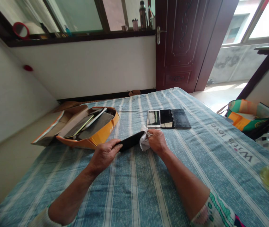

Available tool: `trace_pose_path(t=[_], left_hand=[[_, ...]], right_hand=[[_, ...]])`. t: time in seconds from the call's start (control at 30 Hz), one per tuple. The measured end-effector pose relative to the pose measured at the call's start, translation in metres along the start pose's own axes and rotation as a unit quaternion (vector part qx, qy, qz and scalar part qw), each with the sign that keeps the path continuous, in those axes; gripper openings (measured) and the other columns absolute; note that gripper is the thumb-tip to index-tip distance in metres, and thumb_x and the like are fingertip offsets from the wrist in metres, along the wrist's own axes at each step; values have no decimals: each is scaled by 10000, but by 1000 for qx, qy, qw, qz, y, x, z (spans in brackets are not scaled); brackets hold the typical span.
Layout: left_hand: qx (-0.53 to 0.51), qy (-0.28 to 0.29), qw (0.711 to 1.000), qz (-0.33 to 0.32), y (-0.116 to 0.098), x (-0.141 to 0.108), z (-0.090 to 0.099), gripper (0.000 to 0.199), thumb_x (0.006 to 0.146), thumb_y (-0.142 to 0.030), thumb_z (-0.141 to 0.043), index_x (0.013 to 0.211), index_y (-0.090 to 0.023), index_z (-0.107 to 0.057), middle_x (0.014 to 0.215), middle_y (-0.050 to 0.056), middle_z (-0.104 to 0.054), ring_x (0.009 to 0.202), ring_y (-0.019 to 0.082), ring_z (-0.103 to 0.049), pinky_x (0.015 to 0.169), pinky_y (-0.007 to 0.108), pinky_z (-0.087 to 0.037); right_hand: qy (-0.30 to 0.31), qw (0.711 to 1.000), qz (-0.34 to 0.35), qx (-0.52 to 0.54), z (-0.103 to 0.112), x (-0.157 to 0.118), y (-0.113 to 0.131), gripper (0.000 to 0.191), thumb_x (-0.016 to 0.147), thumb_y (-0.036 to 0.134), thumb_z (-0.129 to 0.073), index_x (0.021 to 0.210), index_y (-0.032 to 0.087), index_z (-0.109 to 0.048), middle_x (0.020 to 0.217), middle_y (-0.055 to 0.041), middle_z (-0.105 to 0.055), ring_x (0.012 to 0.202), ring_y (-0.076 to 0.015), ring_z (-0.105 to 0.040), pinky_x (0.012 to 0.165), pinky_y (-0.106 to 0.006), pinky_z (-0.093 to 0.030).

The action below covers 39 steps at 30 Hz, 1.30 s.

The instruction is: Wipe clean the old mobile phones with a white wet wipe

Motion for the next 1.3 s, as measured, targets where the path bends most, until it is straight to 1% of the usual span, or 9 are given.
trace_pose_path(t=[0.23, 0.47, 0.6, 0.77, 0.83, 1.0, 1.1, 1.17, 1.3], left_hand=[[-33, -11, 999, 6, 4, 0, -2, 227, 856, -326, -495, 851, -180, -670, 650, -14, -641, 593, 133, -602, 595, 224, -454], [-38, 5, 999, 21, 3, 2, 2, 221, 844, -304, -508, 857, -176, -688, 746, 11, -702, 695, 165, -651, 667, 249, -478], [-46, 9, 999, 4, -7, 2, 6, 209, 833, -268, -521, 923, -184, -689, 815, 23, -720, 727, 171, -661, 695, 259, -488], [-81, -14, 996, -20, -20, -1, 14, 201, 847, -289, -531, 929, -182, -680, 816, 18, -718, 714, 156, -655, 666, 234, -489], [-98, -19, 995, -23, -24, -1, 18, 216, 860, -315, -529, 937, -179, -677, 806, 12, -714, 712, 148, -653, 653, 218, -483], [-124, -10, 992, -21, -30, -2, 24, 221, 856, -337, -541, 862, -162, -675, 721, -2, -688, 647, 130, -619, 609, 198, -466], [-145, 19, 989, -4, -26, -2, 25, 225, 844, -344, -548, 849, -160, -678, 693, -5, -671, 622, 129, -597, 585, 203, -470], [-158, 27, 987, 5, -22, -1, 25, 228, 835, -340, -552, 877, -161, -687, 724, 2, -681, 653, 141, -611, 599, 213, -483], [-175, 29, 984, 23, -13, 1, 26, 255, 823, -343, -563, 942, -165, -702, 826, 21, -711, 764, 179, -652, 684, 243, -511]], right_hand=[[70, 991, -21, 113, -4, 0, -1, 165, 711, 260, -553, 706, 132, -658, 591, 9, -554, 534, -105, -468, 506, -220, -339], [39, 988, 21, 150, 5, 0, 14, 202, 744, 323, -624, 798, 144, -698, 670, 4, -608, 601, -127, -524, 554, -235, -386], [18, 991, 112, 73, 10, -7, 45, 149, 780, 288, -610, 772, 158, -682, 675, 5, -586, 637, -132, -526, 586, -241, -399], [4, 966, 249, -65, 6, -25, 85, 194, 824, 157, -530, 650, 165, -615, 641, 18, -488, 582, -99, -445, 538, -226, -337], [-1, 957, 278, -82, 1, -32, 94, 200, 826, 113, -498, 688, 162, -634, 648, 15, -475, 592, -100, -445, 542, -225, -341], [-1, 940, 331, -83, -8, -44, 102, 293, 835, 62, -419, 944, 153, -676, 748, -23, -534, 677, -124, -495, 604, -235, -405], [12, 944, 325, -53, -9, -42, 98, 293, 840, 68, -419, 959, 162, -670, 761, -20, -544, 680, -118, -507, 609, -226, -415], [21, 954, 298, -26, -9, -37, 92, 242, 841, 93, -443, 876, 168, -671, 729, -4, -530, 656, -111, -499, 585, -216, -399], [37, 979, 191, 60, -11, -25, 72, 185, 843, 196, -507, 719, 167, -642, 688, 9, -545, 636, -114, -491, 574, -221, -377]])
Point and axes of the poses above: each hand's wrist, its own x-axis towards the middle knuckle, its own z-axis out of the back of the hand, y = z × x, the point moved 5 cm from there along x, towards the middle knuckle
